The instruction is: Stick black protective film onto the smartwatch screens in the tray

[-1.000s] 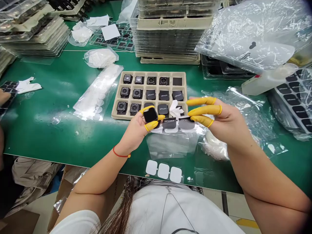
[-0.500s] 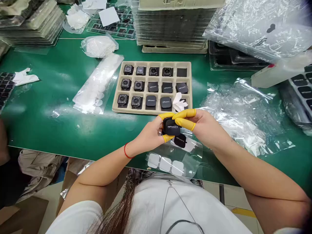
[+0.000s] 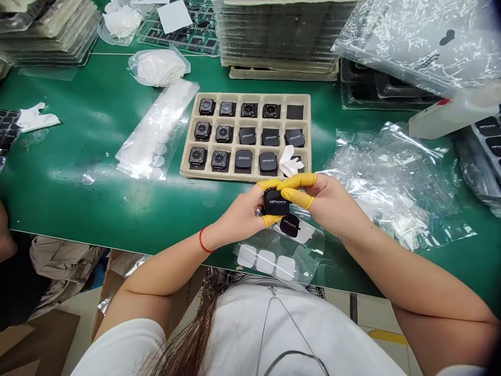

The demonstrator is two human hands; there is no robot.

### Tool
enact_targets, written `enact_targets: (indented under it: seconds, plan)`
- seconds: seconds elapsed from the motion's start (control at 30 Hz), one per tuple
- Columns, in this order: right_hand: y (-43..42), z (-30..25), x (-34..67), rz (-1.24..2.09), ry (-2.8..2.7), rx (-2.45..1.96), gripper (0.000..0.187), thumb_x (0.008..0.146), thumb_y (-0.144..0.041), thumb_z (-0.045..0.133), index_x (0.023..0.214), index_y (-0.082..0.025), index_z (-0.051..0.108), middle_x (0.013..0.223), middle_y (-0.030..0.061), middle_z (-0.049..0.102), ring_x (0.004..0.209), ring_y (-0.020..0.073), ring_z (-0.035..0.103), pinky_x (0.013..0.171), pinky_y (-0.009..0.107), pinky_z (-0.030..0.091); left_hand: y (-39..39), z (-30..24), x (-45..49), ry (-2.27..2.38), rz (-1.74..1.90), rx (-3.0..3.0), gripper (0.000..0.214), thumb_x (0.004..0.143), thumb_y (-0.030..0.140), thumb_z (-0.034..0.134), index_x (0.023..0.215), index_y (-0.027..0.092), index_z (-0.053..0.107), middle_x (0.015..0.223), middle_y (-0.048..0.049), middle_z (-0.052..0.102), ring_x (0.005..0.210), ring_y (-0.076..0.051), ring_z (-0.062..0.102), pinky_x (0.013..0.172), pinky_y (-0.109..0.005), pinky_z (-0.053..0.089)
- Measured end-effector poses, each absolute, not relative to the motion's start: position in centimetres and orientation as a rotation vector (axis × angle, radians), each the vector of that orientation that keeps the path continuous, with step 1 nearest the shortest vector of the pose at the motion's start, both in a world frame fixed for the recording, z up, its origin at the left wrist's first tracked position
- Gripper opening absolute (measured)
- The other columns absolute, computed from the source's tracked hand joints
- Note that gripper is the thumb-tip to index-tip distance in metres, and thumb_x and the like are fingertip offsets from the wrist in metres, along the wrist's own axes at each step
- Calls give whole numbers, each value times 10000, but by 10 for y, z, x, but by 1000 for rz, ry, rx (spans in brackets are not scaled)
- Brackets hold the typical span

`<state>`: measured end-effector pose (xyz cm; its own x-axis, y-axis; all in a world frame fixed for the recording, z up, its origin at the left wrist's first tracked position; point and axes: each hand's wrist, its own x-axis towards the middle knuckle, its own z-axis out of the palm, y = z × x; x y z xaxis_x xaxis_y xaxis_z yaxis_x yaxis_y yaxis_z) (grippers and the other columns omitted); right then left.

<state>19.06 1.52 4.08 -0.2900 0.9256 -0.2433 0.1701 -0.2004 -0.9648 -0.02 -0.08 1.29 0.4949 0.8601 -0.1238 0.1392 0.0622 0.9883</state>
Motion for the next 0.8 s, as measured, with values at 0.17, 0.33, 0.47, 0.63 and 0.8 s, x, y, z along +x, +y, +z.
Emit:
enact_targets:
  seconds: [0.17, 0.33, 0.47, 0.63, 0.8]
  plan:
    - [17, 40, 193, 1404, -1576, -1335, 129, 827, -354, 705, 865, -234, 731, 922, 29, 719, 850, 201, 644, 806, 365, 510, 0, 11, 0, 925, 676, 1401, 575, 819, 263, 709, 1334, 227, 455, 1243, -79, 647, 1005, -197, 687, 855, -326, 555]
    - [11, 37, 194, 768, -1937, -1274, 218, 859, -316, 640, 1039, -226, 722, 886, 50, 679, 842, 230, 613, 796, 406, 484, 0, 10, 1, 905, 698, 1368, 557, 817, 262, 715, 1319, 237, 475, 1267, -80, 639, 992, -193, 690, 836, -319, 562]
    - [16, 38, 188, 937, -2023, -1264, 467, 802, -304, 687, 1254, -208, 623, 924, 47, 661, 812, 223, 615, 728, 371, 507, 1, 12, 2, 883, 727, 1326, 621, 821, 230, 700, 1376, 249, 423, 1191, -78, 677, 983, -191, 694, 825, -322, 555]
    - [104, 39, 201, 729, -1746, -1419, 235, 886, -285, 636, 1094, -177, 653, 962, 78, 660, 817, 196, 604, 771, 348, 495, 1, 16, 0, 938, 702, 1193, 793, 861, 224, 656, 1516, 233, 208, 865, -35, 730, 926, -200, 712, 746, -312, 527]
    - [201, 21, 214, 383, -1825, -1801, 251, 896, -109, 554, 1115, -83, 673, 1060, 160, 679, 943, 244, 608, 884, 392, 460, 0, 19, -2, 910, 688, 1310, 549, 883, 181, 589, 1404, 200, 419, 982, -74, 749, 980, -185, 691, 788, -306, 512]
